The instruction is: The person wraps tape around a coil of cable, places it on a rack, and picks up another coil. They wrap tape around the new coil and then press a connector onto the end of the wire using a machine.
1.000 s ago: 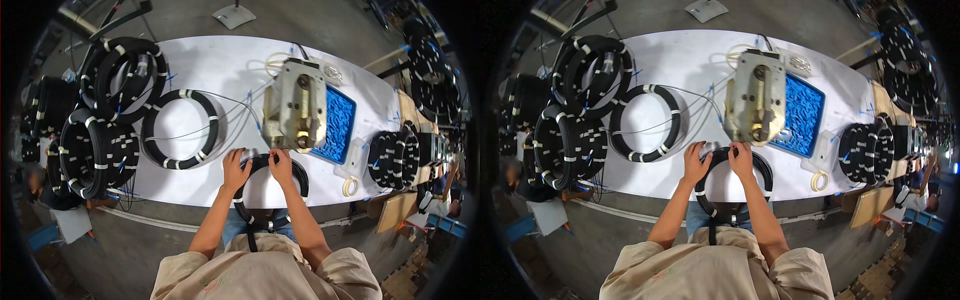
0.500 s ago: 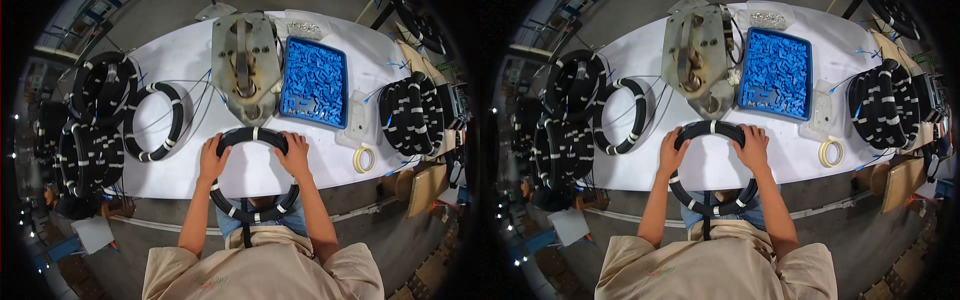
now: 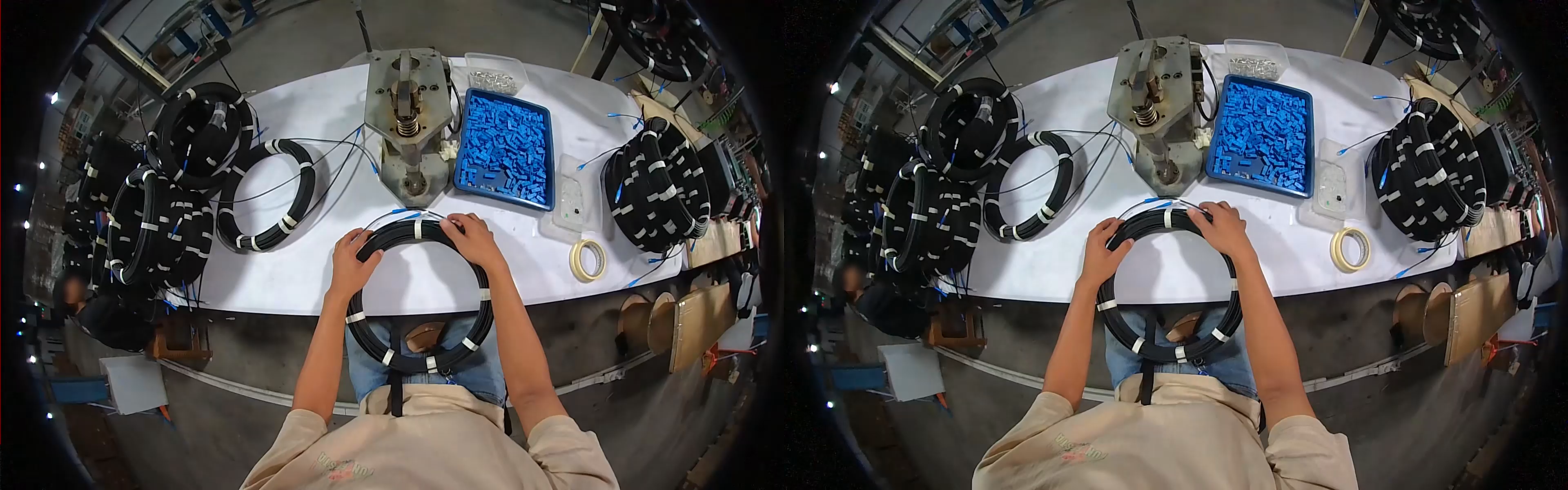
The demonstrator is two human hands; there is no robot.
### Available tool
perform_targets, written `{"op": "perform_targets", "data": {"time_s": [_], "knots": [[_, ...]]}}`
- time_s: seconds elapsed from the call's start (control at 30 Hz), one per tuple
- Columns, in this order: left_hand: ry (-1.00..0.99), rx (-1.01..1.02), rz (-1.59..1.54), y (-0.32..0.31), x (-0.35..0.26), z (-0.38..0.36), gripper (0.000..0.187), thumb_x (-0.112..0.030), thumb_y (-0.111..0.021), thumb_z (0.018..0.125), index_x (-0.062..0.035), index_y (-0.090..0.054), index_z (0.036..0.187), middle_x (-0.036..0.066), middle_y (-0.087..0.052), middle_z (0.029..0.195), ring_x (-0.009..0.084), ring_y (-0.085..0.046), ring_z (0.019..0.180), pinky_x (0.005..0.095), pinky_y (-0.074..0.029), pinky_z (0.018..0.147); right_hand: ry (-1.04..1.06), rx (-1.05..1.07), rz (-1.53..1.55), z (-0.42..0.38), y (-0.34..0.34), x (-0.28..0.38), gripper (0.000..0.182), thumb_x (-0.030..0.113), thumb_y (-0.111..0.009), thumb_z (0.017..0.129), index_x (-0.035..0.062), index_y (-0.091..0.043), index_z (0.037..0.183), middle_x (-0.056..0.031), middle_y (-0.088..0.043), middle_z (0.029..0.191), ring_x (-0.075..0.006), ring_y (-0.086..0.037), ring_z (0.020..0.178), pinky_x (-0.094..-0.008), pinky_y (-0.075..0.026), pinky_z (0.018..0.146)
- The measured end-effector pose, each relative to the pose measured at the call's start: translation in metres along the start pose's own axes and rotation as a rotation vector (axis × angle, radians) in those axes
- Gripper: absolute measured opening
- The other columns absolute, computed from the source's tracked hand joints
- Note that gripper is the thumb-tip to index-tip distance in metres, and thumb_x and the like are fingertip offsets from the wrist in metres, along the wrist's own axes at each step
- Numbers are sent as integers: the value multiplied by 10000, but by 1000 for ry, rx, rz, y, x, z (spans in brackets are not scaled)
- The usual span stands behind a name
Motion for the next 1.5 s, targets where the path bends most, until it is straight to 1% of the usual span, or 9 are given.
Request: {"op": "perform_targets", "data": {"time_s": [0.2,0.47,0.6,0.87,0.93,1.17,1.3,1.4,1.5], "knots": [[17,-52,110,-4,-8,17,443,-315,-711,778,-12,-633,1091,175,-556,1206,364,-497,1127,454,-391,954,44,-150,-126,40,-31,16,304,387,-621,839,115,-698,952,-146,-652,975,-356,-613,908,-461,-491,785],[-48,-302,-44,-1,-2,25,417,-185,-695,812,-19,-577,1175,154,-589,1107,327,-556,998,413,-415,900,143,-389,115,17,-12,35,125,187,-618,868,63,-635,866,-97,-606,735,-307,-604,736,-424,-466,652],[-16,-260,179,2,10,41,272,-133,-651,853,-52,-632,1113,99,-616,982,275,-556,875,414,-428,817,246,-624,-75,7,-5,46,96,183,-629,846,89,-645,836,-70,-582,703,-291,-533,691,-424,-410,640],[-20,-305,-108,-7,3,55,112,-53,-623,881,2,-639,978,111,-593,915,236,-595,835,307,-496,671,145,-560,-102,1,-2,31,135,194,-616,843,65,-645,868,-79,-591,730,-293,-549,683,-432,-414,616],[122,-180,-251,-15,-2,55,93,-43,-624,877,6,-633,956,113,-604,919,236,-609,836,297,-496,679,135,-573,-64,-2,-1,29,143,185,-610,842,58,-645,899,-88,-597,739,-303,-565,691,-434,-427,612],[52,-154,-173,-15,-13,55,133,-30,-620,862,-8,-648,991,132,-630,975,255,-628,831,335,-527,658,147,-644,7,-4,0,28,172,204,-623,837,50,-641,912,-94,-602,740,-300,-574,703,-433,-433,628],[-88,-69,-114,-19,-16,55,158,-59,-609,872,-36,-704,996,114,-654,847,291,-582,778,369,-476,697,-47,-389,-159,-4,-1,32,248,267,-650,823,53,-641,947,-95,-615,833,-298,-576,808,-470,-426,706],[-130,87,-33,-28,-21,57,162,-88,-586,891,-38,-698,996,121,-641,818,314,-560,765,393,-451,716,196,-603,-271,-5,-3,44,454,252,-648,830,116,-554,1252,-137,-536,1149,-338,-491,1056,-452,-395,874],[-180,91,-58,-28,-23,52,169,-103,-567,901,-32,-691,991,127,-625,781,325,-548,765,402,-447,726,438,-505,-276,1,-2,64,480,197,-642,832,122,-524,1291,-136,-543,1147,-336,-513,1036,-462,-409,852]]}}
Point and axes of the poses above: each hand's wrist, its own z-axis towards the middle knuckle, its own y-axis out of the back of the hand, x = y × z, the point moved 5 cm from there along z, towards the middle knuckle
